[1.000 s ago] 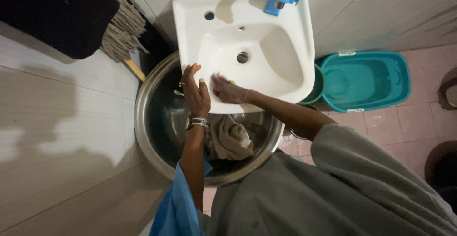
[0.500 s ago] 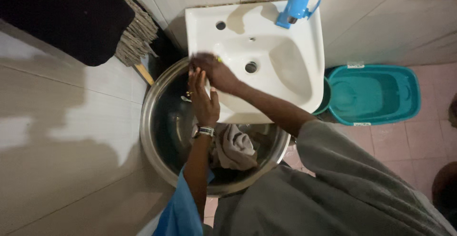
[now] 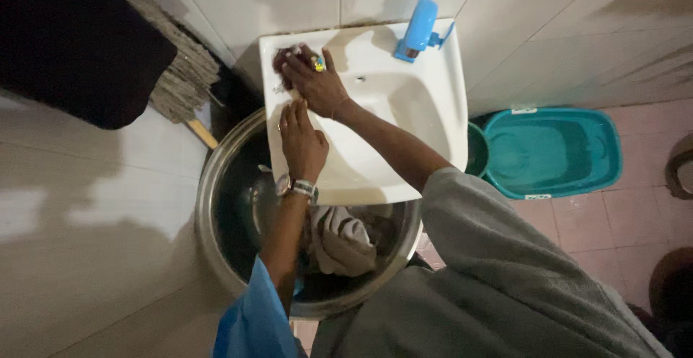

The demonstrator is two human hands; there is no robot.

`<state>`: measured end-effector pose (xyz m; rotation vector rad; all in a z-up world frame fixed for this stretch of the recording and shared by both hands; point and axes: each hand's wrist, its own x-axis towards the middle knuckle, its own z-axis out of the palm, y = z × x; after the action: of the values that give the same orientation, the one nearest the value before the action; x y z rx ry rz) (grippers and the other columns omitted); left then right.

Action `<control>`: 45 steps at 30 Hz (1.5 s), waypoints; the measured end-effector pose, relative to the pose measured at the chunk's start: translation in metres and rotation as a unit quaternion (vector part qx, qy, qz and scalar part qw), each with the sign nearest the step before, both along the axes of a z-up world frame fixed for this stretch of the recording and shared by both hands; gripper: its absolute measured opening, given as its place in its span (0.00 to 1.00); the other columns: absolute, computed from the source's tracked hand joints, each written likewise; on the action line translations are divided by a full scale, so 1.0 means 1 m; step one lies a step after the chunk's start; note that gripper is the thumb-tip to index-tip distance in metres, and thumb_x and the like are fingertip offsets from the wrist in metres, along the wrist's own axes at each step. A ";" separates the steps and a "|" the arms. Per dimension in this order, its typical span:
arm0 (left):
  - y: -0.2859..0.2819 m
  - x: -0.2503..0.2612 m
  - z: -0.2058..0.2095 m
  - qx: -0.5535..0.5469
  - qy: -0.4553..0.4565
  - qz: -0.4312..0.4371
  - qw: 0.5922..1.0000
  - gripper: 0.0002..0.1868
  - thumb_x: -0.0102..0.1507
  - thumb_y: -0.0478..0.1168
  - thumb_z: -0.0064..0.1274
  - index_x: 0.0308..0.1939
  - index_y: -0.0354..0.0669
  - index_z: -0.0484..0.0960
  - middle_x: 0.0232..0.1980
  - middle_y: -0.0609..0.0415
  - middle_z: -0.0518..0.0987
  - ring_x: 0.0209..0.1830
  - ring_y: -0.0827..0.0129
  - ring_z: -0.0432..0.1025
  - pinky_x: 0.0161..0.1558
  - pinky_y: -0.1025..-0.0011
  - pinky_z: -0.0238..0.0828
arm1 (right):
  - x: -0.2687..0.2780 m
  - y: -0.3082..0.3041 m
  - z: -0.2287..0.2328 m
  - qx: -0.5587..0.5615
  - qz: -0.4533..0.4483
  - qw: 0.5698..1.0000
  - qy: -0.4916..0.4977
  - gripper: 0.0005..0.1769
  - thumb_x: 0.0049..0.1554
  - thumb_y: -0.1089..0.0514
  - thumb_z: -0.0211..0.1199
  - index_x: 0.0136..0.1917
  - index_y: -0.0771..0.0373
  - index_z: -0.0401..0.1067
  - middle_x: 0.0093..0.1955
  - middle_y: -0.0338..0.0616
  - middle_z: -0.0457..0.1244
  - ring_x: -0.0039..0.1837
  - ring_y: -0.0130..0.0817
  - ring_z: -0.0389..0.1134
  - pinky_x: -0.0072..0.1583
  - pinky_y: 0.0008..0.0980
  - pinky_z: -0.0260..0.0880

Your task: The person scrubs a white bathroom sink basin and faucet using a small scrubbing pad. They repeatedly wipe the basin interior, the drain area, and the blue faucet, occasionally dipping the pad into a metal basin below.

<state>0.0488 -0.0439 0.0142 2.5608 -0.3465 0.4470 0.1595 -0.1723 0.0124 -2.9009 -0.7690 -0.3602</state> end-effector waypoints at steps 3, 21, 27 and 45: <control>-0.009 0.019 -0.001 0.009 0.019 -0.015 1.000 0.37 0.56 0.32 0.56 0.69 0.27 0.64 0.72 0.32 0.65 0.74 0.40 0.57 0.74 0.52 0.52 | 0.017 -0.020 -0.007 0.022 -0.042 0.999 0.016 0.36 0.57 0.60 0.60 0.77 0.55 0.60 0.80 0.45 0.51 0.79 0.47 0.53 0.70 0.69 0.51; -0.003 0.032 -0.023 0.030 0.101 -0.042 0.994 0.41 0.55 0.35 0.56 0.71 0.26 0.61 0.75 0.33 0.60 0.75 0.38 0.53 0.74 0.52 0.48 | 0.019 -0.043 -0.067 0.050 -0.135 0.981 -0.134 0.30 0.58 0.65 0.58 0.72 0.74 0.60 0.77 0.73 0.51 0.75 0.65 0.53 0.71 0.59 0.57; 0.005 0.036 -0.014 -0.020 0.143 -0.055 0.988 0.39 0.58 0.33 0.52 0.74 0.27 0.60 0.77 0.35 0.61 0.77 0.43 0.57 0.74 0.52 0.52 | 0.041 -0.005 -0.038 0.120 0.124 0.984 -0.040 0.36 0.52 0.65 0.64 0.75 0.66 0.65 0.82 0.55 0.49 0.82 0.55 0.45 0.78 0.51 0.50; -0.001 0.033 -0.029 -0.049 0.092 -0.032 0.994 0.33 0.60 0.29 0.46 0.71 0.28 0.66 0.77 0.33 0.62 0.78 0.45 0.56 0.76 0.54 0.55 | 0.003 -0.066 -0.004 0.135 0.059 0.988 -0.042 0.24 0.58 0.62 0.61 0.69 0.56 0.72 0.78 0.43 0.57 0.76 0.50 0.57 0.73 0.48 0.58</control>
<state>0.0821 -0.0450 -0.0147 2.4650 -0.3290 0.1968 0.1622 -0.2382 0.0084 -2.5892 -0.8295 -0.5303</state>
